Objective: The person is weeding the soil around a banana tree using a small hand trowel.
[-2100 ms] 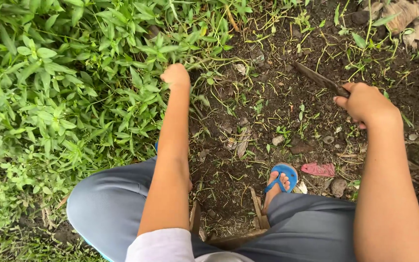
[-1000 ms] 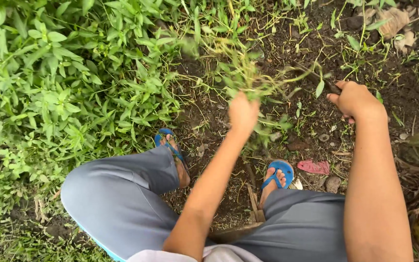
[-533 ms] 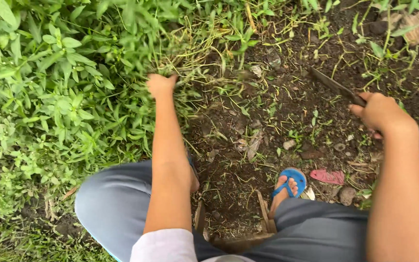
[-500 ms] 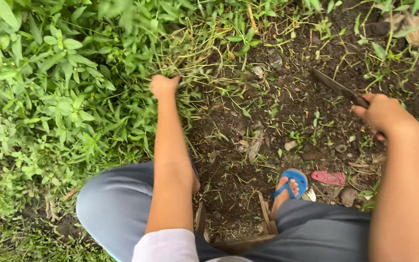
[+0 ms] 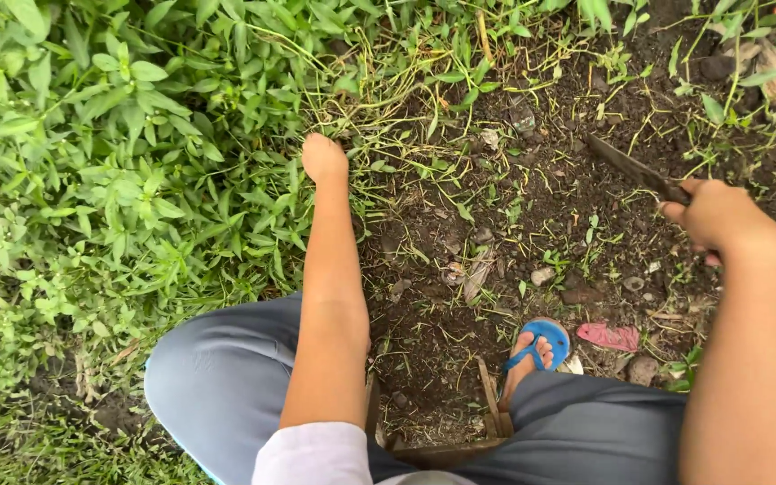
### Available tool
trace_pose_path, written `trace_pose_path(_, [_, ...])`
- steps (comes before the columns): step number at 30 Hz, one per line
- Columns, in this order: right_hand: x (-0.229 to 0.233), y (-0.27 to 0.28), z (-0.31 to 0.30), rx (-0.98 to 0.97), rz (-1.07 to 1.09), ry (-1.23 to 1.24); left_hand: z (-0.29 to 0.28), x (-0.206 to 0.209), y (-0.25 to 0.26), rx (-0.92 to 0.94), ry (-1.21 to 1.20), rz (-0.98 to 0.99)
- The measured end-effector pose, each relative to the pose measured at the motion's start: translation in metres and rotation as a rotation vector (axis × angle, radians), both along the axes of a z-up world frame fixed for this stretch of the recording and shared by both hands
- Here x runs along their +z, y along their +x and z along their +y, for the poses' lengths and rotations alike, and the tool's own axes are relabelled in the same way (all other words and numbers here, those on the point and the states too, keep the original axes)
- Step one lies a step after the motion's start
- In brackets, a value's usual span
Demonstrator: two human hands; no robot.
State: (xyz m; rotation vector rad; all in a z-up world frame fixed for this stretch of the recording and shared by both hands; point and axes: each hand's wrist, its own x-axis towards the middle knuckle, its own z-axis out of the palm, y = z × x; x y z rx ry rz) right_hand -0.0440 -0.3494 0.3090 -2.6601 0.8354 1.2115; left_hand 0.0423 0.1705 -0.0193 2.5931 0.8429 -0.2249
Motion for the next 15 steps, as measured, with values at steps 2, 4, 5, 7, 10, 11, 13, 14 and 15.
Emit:
trace_pose_path(2, [-0.004, -0.007, 0.013, 0.163, -0.049, -0.073, 0.004, -0.039, 0.006, -0.021, 0.012, 0.026])
trace_pose_path(4, [0.01, -0.008, 0.043, 0.334, -0.093, -0.139, 0.004, -0.052, 0.012, -0.034, 0.031, 0.056])
trace_pose_path(5, [0.027, -0.01, 0.066, 0.375, -0.097, -0.146, 0.002, -0.046, 0.012, -0.08, 0.091, 0.073])
trace_pose_path(7, [0.054, -0.01, 0.098, 0.421, -0.096, -0.156, 0.002, -0.042, 0.012, -0.122, 0.145, 0.095])
trace_pose_path(10, [0.08, -0.001, 0.129, 0.435, -0.163, 0.199, -0.001, -0.009, 0.01, -0.135, 0.121, 0.05])
trace_pose_path(11, [0.084, 0.003, 0.145, 0.482, -0.178, 0.241, -0.004, 0.027, 0.008, -0.038, -0.009, 0.128])
trace_pose_path(13, [0.084, 0.009, 0.183, 0.535, -0.197, 0.279, -0.005, 0.051, 0.008, 0.062, -0.143, 0.201])
trace_pose_path(14, [0.079, 0.01, 0.204, 0.579, -0.187, 0.217, -0.003, 0.039, 0.01, 0.102, -0.17, 0.187])
trace_pose_path(15, [0.072, 0.009, 0.226, 0.624, -0.169, 0.157, -0.001, 0.025, 0.006, 0.146, -0.197, 0.18])
